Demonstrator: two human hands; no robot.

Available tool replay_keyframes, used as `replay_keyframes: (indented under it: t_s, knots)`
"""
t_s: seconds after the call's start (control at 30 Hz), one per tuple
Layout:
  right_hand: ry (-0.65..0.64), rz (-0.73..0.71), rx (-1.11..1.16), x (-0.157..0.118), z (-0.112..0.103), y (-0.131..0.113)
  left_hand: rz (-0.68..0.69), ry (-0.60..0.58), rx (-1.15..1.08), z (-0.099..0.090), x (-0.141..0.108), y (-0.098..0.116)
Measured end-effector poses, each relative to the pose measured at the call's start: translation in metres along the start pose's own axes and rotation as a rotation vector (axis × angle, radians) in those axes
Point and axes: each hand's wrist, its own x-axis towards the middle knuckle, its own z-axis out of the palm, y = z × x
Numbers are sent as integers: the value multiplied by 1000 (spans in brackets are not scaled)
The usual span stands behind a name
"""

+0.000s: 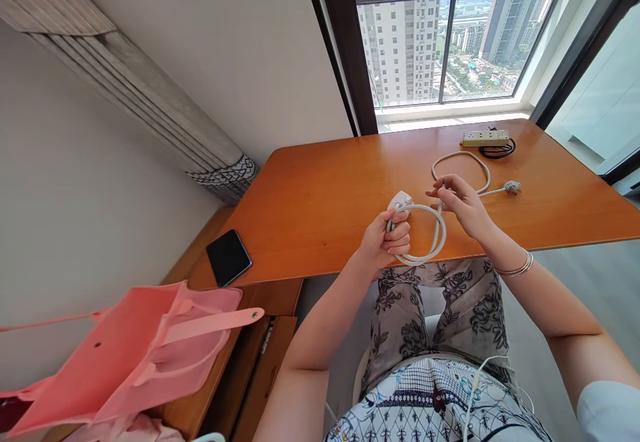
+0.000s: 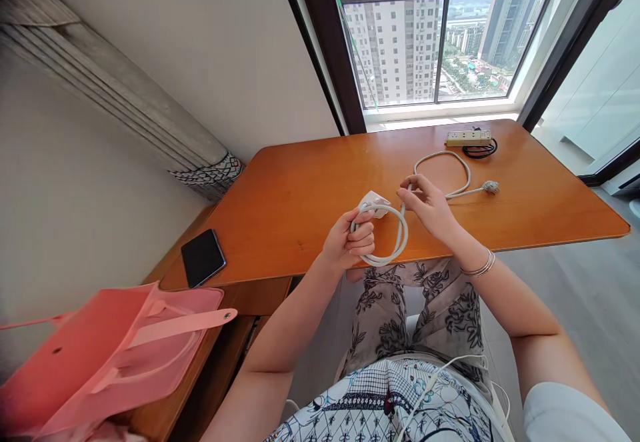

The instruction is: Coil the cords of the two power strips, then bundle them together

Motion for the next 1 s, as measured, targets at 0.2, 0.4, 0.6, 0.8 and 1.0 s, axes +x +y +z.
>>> replay_keyframes:
  t_s: [0.2, 0.4, 0.6, 0.8, 1.0]
  knots:
    - [-105, 20, 83, -11, 9, 0, -50, 3, 132, 2, 1, 0]
    - [-193, -117, -89, -18, 3, -3, -58, 58, 259, 4, 1, 9]
    - [-205, -260, -345, -21, 0, -2, -79, 71, 432, 4, -2, 10]
    - [-110, -536, -628, -24, 3, 15, 8, 112, 643, 5, -2, 10]
    - [-140, -726, -725, -22, 5, 25, -111, -2, 821, 6, -3, 18]
